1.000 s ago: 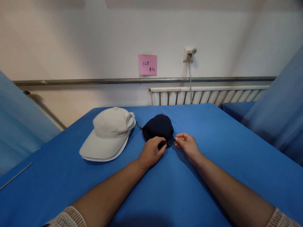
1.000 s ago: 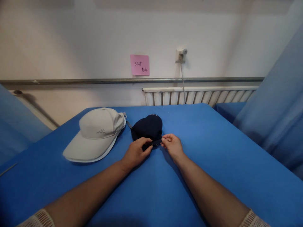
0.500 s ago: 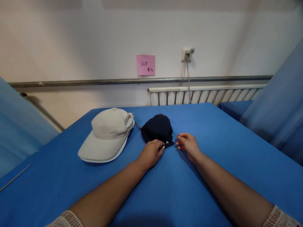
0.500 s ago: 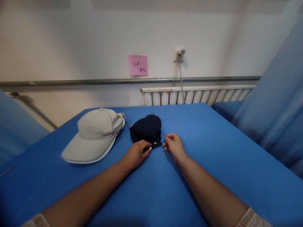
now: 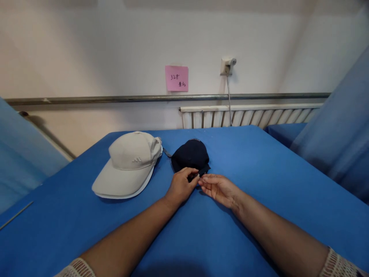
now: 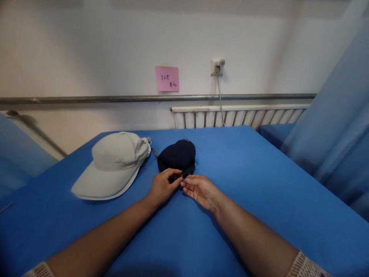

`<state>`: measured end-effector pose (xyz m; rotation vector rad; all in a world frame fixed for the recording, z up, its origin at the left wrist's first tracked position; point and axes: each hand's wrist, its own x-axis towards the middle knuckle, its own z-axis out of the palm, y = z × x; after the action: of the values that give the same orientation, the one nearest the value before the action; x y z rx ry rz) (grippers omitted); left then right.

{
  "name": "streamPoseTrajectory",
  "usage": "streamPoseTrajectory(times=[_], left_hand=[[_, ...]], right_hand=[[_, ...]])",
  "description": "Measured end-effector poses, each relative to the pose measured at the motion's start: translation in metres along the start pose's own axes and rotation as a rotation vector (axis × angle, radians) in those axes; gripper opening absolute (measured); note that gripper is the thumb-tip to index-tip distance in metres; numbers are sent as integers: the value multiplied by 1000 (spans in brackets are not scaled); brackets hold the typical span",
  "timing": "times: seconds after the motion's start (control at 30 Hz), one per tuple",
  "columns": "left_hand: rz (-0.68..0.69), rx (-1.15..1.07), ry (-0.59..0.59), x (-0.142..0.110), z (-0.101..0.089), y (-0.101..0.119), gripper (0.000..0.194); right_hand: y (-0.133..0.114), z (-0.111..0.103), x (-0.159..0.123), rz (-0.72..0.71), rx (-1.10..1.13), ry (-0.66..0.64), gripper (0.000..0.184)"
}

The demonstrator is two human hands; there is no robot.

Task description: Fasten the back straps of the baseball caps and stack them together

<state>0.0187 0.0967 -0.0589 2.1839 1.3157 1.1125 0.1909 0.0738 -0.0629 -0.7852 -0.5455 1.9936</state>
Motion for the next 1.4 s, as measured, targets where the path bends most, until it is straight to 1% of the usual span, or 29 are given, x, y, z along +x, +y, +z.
streamPoseTrajectory(times=[0.07, 0.13, 0.3, 0.43, 0.57, 0.7, 0.87, 1.0, 1.17, 1.4], left_hand=[[-1, -42, 10, 0, 1, -1, 19], [13, -88, 15, 0, 2, 0, 19], [36, -115, -7, -1, 1, 4, 19], [-15, -120, 22, 0, 0, 6, 23], [-44, -141, 15, 0, 1, 6, 23], [-7, -135, 1, 0, 2, 8, 21], [33, -163, -9, -1, 1, 12, 18], [44, -145, -18, -1, 1, 14, 18], [66, -112, -28, 0, 3, 11, 16], [82, -73, -49, 0, 3, 9, 17]], right_hand=[[1, -2, 4, -54, 66, 45, 17], [0, -3, 6, -91, 71, 63, 17], [-1, -2, 6, -131, -28, 55, 20], [-1, 1, 3, -163, -162, 67, 26], [-2, 1, 2, -168, -156, 83, 26], [-4, 0, 4, -154, -155, 103, 23], [-3, -1, 6, -160, -148, 144, 24], [0, -1, 9, -197, -162, 193, 26], [5, -1, 13, -248, -239, 259, 28], [5, 2, 9, -288, -297, 210, 36]])
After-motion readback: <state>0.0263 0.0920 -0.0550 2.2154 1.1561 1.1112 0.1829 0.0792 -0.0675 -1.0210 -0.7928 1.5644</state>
